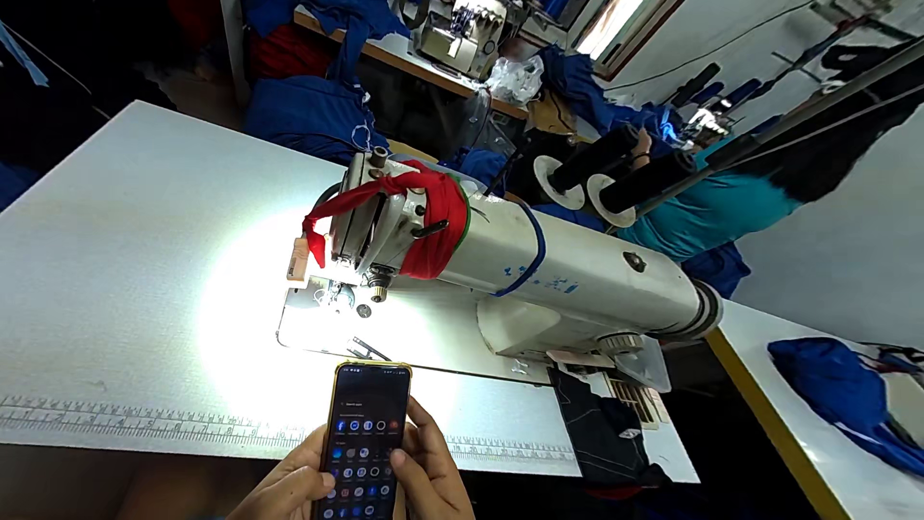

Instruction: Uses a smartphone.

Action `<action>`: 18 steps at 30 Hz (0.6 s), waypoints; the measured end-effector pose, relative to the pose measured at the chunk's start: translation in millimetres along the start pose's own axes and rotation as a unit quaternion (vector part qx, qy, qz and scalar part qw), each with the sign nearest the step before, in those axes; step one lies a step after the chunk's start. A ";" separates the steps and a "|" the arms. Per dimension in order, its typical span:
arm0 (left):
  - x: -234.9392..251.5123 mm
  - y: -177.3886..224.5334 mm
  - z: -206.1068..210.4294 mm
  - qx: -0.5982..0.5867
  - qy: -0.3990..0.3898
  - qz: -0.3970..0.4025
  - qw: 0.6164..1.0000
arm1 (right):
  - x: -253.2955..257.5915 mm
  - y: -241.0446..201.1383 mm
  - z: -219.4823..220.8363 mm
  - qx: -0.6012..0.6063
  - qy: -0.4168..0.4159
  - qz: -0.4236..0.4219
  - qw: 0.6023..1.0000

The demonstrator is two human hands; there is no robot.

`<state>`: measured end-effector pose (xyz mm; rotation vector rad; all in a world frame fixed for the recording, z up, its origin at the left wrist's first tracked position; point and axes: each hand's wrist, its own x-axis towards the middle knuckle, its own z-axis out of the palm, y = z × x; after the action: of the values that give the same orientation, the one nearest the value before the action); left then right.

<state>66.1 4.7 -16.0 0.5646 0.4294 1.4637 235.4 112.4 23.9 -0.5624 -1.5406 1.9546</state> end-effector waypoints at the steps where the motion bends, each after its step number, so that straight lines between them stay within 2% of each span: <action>1: 0.3 0.1 -0.1 0.001 -0.007 0.001 1.000 | 1.0 -1.8 1.0 -0.011 0.004 0.001 1.000; 4: 0.8 0.4 0.4 -0.003 -0.008 -0.002 1.000 | 4.0 -2.6 3.1 -0.075 0.026 -0.023 0.997; 6: 0.5 1.0 1.6 -0.001 -0.001 -0.008 1.000 | 5.9 -0.7 3.1 -0.167 0.043 -0.069 0.982; 8: 0.4 0.9 2.0 0.001 0.003 -0.013 1.000 | 8.1 3.2 0.8 -0.313 0.064 -0.132 0.938; 10: 0.4 -0.2 1.4 0.002 -0.001 -0.016 1.000 | 11.8 3.8 0.3 -0.415 0.080 -0.157 0.893; 14: 0.0 0.5 2.8 0.011 0.002 -0.020 1.000 | 13.3 5.8 0.7 -0.457 0.089 -0.170 0.868; 18: 0.7 3.8 4.3 0.013 0.030 -0.006 0.999 | 6.6 4.6 3.3 -0.420 0.071 -0.162 0.890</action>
<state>65.7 5.0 -10.2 0.5377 0.4985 1.4675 227.5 113.7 20.4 -0.7018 -2.1845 0.9094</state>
